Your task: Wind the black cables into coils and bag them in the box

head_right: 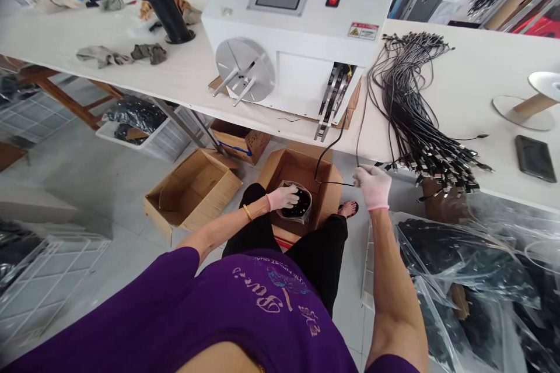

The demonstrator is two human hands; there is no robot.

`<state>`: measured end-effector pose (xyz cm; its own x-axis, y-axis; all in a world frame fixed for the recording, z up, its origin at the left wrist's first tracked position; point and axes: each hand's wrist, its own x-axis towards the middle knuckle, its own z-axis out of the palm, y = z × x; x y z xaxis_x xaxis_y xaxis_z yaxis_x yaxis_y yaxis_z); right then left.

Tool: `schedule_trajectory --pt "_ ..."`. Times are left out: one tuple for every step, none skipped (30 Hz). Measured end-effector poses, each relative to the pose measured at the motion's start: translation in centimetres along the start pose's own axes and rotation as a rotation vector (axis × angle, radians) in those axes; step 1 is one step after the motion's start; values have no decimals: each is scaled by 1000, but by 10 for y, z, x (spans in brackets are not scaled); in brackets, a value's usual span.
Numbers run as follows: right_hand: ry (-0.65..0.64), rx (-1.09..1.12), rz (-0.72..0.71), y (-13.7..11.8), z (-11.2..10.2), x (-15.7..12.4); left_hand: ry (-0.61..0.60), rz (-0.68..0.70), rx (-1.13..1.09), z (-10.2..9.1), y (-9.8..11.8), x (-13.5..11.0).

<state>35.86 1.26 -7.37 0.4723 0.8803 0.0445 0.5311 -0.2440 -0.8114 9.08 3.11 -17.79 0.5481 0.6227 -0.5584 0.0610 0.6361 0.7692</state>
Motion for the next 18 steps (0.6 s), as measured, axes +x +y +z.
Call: schedule_trajectory --pt "-34 98 24 -1 7 -22 -47 -13 -37 8 8 0" --pt "-72 134 19 -2 16 -46 -110 -25 -78 18 16 -1" --pt "-122 129 -5 -3 25 -71 -176 -20 -114 29 23 -3" --pt "-164 107 -37 -5 33 -96 -229 -4 -125 39 28 -6" --pt "-205 59 -72 -8 38 -118 -260 17 -109 49 31 -11" --pt "-259 -4 -116 -13 41 -137 -271 36 -71 58 32 -17" --pt "-309 -66 -169 -19 40 -150 -270 46 -27 65 30 -25" --pt "-351 -126 -234 -26 35 -158 -259 47 12 70 28 -34" --pt "-378 -179 -314 -35 27 -159 -256 42 50 73 25 -46" --pt "-387 -217 -409 -44 18 -155 -279 34 87 76 23 -59" --pt "-385 -236 -513 -54 7 -147 -327 31 123 78 23 -73" --pt "-382 -239 -620 -62 -3 -135 -396 35 161 79 25 -89" --pt "-389 -224 -718 -68 -11 -122 -481 52 198 79 30 -106" --pt "-401 -198 -795 -73 -15 -109 -563 75 211 78 39 -124" --pt "-404 -170 -840 -75 -16 -99 -610 117 199 75 51 -140" --pt "-389 -157 -847 -75 -13 -92 -595 197 150 69 64 -155" --pt "-365 -164 -822 -73 -6 -89 -537 306 72 60 80 -168" --pt "-352 -189 -774 -72 2 -91 -429 444 -40 48 95 -178"
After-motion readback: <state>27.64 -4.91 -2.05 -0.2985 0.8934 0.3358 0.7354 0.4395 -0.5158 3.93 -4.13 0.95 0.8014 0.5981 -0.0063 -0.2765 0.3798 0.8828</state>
